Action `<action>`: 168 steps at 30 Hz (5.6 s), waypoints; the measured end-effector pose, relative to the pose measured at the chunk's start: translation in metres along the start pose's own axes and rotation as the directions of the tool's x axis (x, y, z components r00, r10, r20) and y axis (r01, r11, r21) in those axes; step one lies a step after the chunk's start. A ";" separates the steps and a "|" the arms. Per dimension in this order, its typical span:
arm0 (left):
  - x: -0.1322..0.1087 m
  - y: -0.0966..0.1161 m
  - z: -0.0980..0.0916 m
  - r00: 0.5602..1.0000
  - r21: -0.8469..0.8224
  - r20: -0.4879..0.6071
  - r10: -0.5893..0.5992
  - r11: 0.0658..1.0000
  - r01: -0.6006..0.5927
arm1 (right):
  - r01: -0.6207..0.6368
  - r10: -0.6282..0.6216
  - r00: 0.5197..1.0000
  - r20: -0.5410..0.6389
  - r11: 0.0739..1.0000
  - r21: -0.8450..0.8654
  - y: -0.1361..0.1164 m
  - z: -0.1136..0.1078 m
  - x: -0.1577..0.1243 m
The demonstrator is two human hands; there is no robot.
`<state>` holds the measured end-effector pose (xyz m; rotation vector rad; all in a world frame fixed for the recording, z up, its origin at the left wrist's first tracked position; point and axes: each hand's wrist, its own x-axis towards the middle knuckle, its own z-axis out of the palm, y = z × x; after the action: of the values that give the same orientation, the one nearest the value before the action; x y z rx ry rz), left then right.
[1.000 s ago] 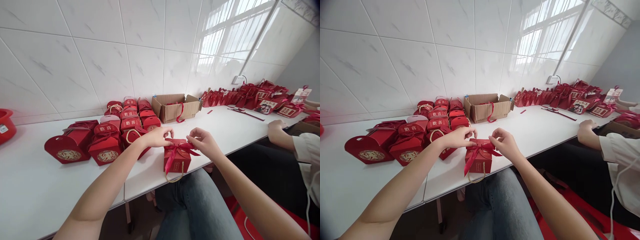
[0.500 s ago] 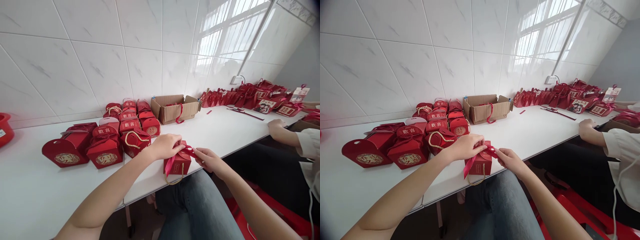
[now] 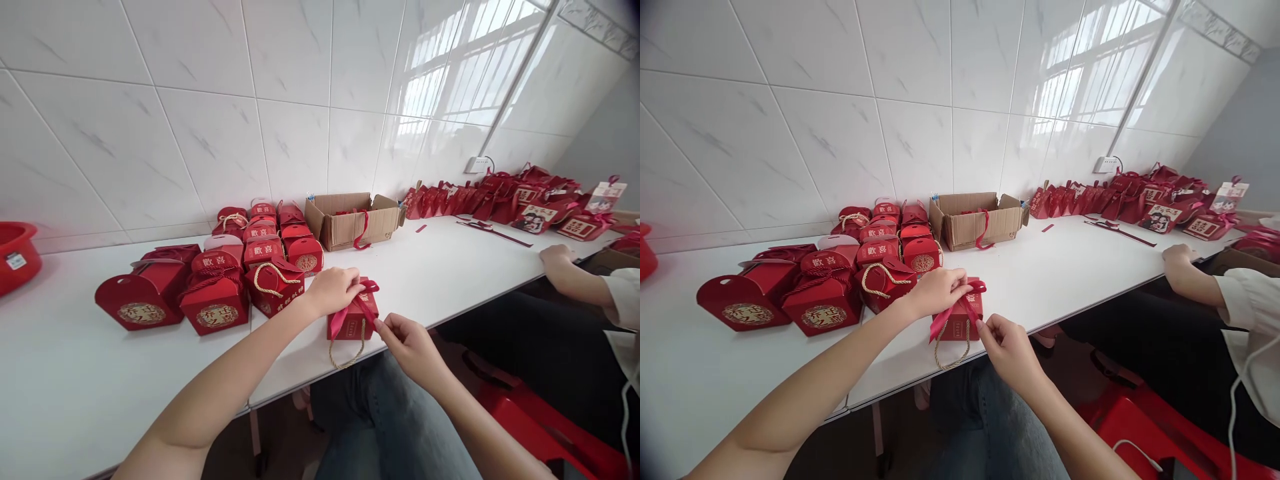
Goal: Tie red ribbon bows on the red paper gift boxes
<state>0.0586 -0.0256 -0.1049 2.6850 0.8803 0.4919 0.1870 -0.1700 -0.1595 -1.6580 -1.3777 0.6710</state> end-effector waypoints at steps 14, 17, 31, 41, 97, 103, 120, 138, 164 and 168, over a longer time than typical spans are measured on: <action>-0.009 -0.018 -0.065 0.998 -0.275 0.055 0.044 0.961 -0.028 | 0.123 -0.121 0.992 -0.028 0.989 0.081 -0.003 -0.050 0.052; -0.010 -0.020 -0.065 0.968 -0.164 0.225 0.112 0.984 -0.076 | 0.195 -0.201 0.978 0.061 0.976 0.096 -0.009 -0.047 0.063; 0.000 -0.029 -0.055 0.967 -0.222 0.243 0.081 0.975 -0.026 | 0.495 -0.456 0.867 0.201 0.836 -0.238 -0.037 -0.019 0.102; 0.002 -0.028 -0.050 0.971 -0.227 0.222 0.082 0.973 -0.030 | 0.369 -0.344 0.925 0.160 0.914 -0.169 -0.034 -0.014 0.103; 0.003 -0.024 -0.049 0.967 -0.439 0.207 0.146 0.897 -0.041 | 0.270 -0.272 0.962 -0.001 0.956 0.113 0.007 -0.030 0.063; 0.005 -0.030 -0.043 0.973 -0.623 0.182 0.145 0.782 0.001 | 0.258 -0.258 0.966 -0.018 0.958 0.123 0.007 -0.027 0.065; 0.007 -0.036 -0.042 0.958 -0.680 0.258 0.122 0.727 0.091 | 0.193 -0.189 0.981 -0.038 0.967 0.165 0.008 -0.024 0.072; 0.007 -0.032 -0.044 0.930 -0.609 0.351 0.108 0.781 0.139 | 0.291 -0.292 0.956 -0.007 0.951 0.103 0.009 -0.019 0.071; 0.006 -0.033 -0.053 0.938 -0.636 0.316 0.140 0.766 0.100 | 0.374 -0.376 0.926 0.046 0.926 0.051 -0.038 -0.023 0.085; 0.006 -0.036 -0.051 0.942 -0.646 0.311 0.130 0.756 0.109 | 0.424 -0.410 0.901 0.141 0.902 -0.085 -0.042 -0.012 0.089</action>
<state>0.0242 0.0139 -0.0701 2.0248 0.4648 0.2540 0.1979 -0.0862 -0.1074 -1.3546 -1.8192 0.4506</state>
